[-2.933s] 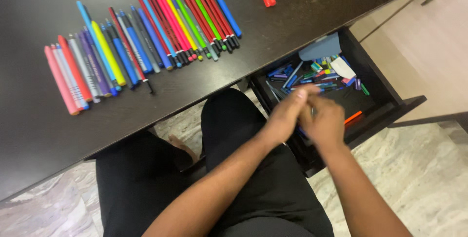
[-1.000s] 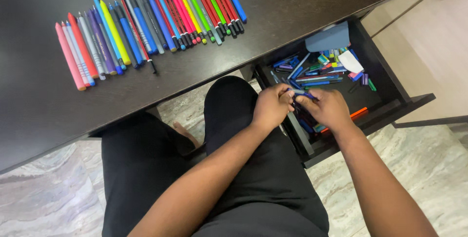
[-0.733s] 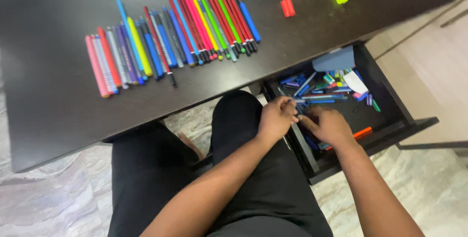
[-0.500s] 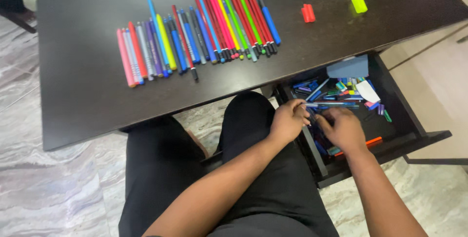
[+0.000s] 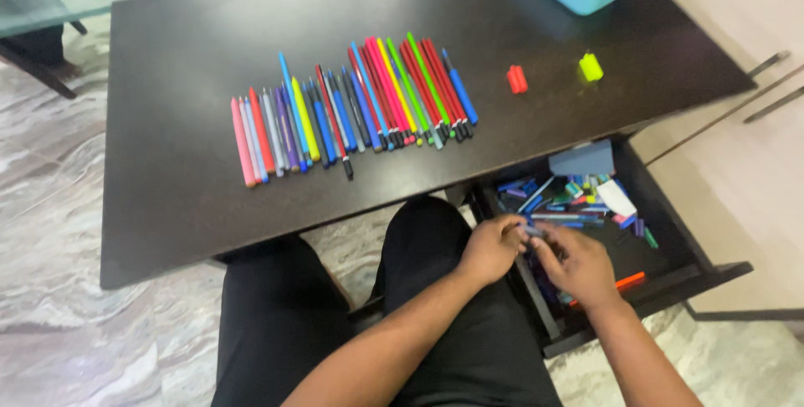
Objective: The person removes pens from a drawer and arranges them on a table by color. The pens are placed in neat rows on the table surface.
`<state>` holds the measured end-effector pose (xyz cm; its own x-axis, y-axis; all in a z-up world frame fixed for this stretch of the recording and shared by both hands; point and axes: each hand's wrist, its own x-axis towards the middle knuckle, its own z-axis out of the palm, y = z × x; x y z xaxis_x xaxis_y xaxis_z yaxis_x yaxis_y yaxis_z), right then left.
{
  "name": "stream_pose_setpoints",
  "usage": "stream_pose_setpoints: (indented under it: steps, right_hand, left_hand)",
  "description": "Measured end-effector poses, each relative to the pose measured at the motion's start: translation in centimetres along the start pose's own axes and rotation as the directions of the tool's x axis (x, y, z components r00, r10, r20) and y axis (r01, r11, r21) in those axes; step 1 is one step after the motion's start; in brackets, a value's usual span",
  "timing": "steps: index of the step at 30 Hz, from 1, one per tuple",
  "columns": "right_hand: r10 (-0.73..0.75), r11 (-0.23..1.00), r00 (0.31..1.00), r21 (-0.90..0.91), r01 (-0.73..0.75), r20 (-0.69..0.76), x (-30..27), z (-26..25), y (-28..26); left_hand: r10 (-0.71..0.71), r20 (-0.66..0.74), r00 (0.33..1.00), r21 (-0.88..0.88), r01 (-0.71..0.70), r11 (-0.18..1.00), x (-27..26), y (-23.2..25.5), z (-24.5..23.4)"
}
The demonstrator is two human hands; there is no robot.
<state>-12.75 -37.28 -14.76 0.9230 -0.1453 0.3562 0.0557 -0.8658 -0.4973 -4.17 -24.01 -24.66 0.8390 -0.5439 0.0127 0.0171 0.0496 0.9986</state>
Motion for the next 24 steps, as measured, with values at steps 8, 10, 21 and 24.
stream_pose_setpoints:
  steps: [8, 10, 21, 24]
  right_hand:
    - [-0.263, 0.963, 0.898, -0.156, 0.221, -0.353, -0.3, -1.0, -0.2]
    - [-0.126, 0.991, 0.868, -0.102, 0.087, -0.481, -0.7, -1.5, -1.7]
    - [-0.084, 0.988, 0.888, 0.078, 0.133, -0.453, 12.3, -2.6, -11.5]
    - [-0.033, 0.981, 0.917, 0.164, 0.106, -0.398, 17.1, -1.9, -12.0]
  left_hand:
    - [0.097, -0.073, 0.993, 0.187, -0.082, 0.979, -2.9, 7.2, -1.2]
    - [0.229, -0.026, 0.973, 0.284, -0.213, 0.935, -4.6, 11.1, -2.7]
    - [0.782, 0.007, 0.624, 0.915, -0.32, 0.247, -8.8, 28.5, -22.7]
    - [0.748, -0.094, 0.657, 0.977, -0.082, 0.195, -11.1, 28.6, -26.9]
